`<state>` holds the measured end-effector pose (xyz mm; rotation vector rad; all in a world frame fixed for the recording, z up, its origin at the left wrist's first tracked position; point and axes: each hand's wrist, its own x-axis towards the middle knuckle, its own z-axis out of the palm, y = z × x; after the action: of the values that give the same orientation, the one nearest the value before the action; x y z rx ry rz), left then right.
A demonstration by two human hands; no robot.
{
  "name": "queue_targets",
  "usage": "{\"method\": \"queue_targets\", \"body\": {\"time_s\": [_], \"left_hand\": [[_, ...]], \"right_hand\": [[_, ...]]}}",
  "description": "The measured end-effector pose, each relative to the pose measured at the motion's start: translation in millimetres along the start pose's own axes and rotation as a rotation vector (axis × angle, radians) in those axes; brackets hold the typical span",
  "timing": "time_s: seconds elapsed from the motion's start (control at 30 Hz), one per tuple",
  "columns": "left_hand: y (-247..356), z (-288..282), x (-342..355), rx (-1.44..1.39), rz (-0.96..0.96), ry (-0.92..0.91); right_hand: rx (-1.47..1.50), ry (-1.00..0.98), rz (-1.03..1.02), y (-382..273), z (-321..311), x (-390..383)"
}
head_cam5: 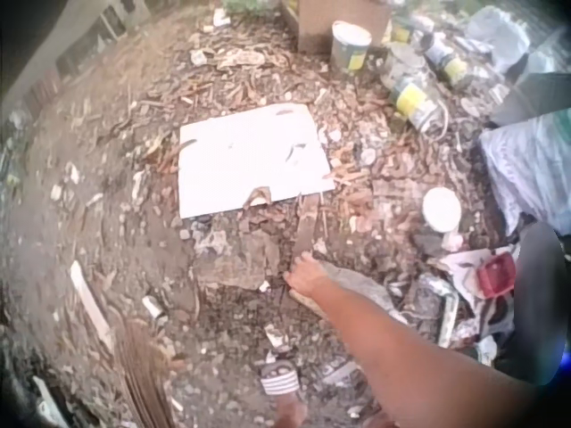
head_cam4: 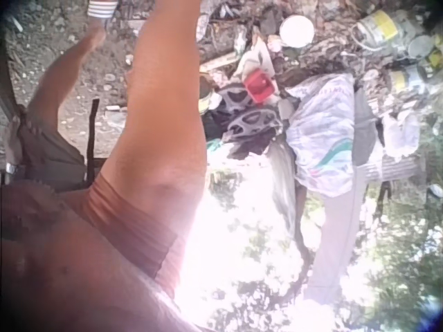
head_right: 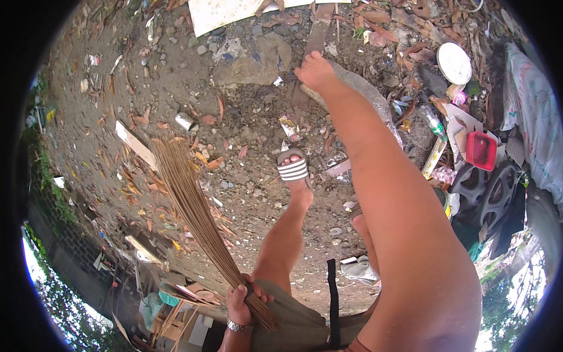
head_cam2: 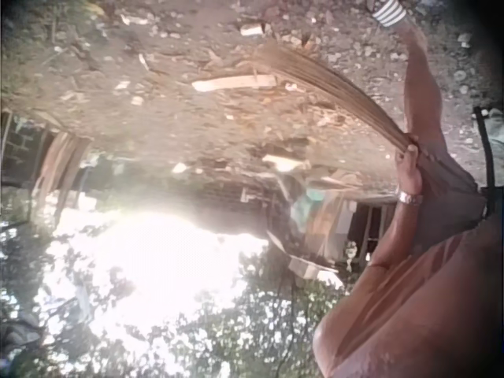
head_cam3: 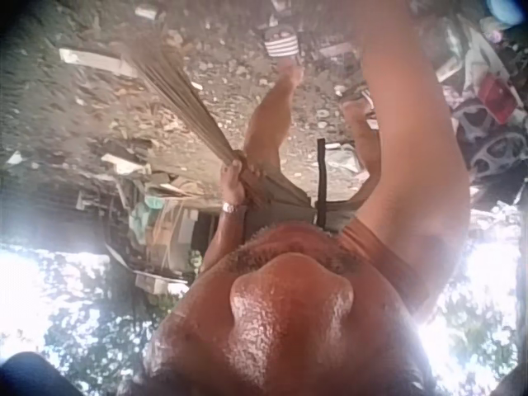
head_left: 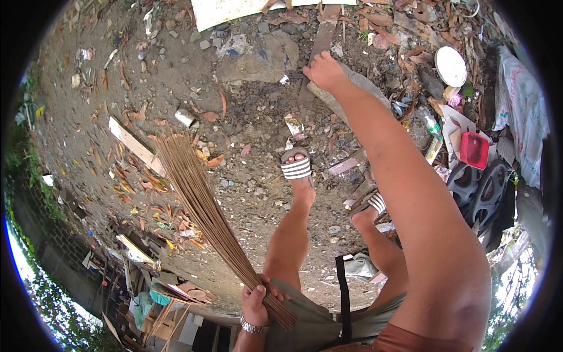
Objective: The person sweeps a cluttered outdoor yard with a traditional broom, gathering leaves and small debris. They occasionally pause to move larger items like a steering wheel, plastic containers, and wooden planks to continue sweeping.
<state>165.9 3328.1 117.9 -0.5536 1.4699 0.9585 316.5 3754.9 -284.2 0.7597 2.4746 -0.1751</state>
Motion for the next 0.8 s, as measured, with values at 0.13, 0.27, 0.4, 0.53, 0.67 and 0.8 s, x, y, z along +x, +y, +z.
{"method": "queue_targets", "body": {"time_s": [0.13, 0.27, 0.4, 0.53, 0.67, 0.8], "left_hand": [[-1, -3, -1, 0.015, 0.016, -0.001], [-4, -5, -3, 0.020, 0.011, 0.028], [-3, -1, -2, 0.025, 0.012, 0.027], [-1, 3, -2, 0.013, 0.010, 0.019], [-1, 3, -1, 0.034, 0.018, 0.012], [-3, 2, -2, 0.042, 0.021, 0.002]], "right_hand": [[-0.008, -0.028, 0.074, -10, 7, 20], [-0.044, -0.058, 0.055, -8, 8, 22], [-0.104, -0.138, 0.006, 2, 3, 8], [-0.076, -0.097, -0.041, 2, 2, -3], [-0.030, -0.115, -0.019, -8, 8, -2], [0.005, -0.099, -0.032, -14, 10, -5]]}}
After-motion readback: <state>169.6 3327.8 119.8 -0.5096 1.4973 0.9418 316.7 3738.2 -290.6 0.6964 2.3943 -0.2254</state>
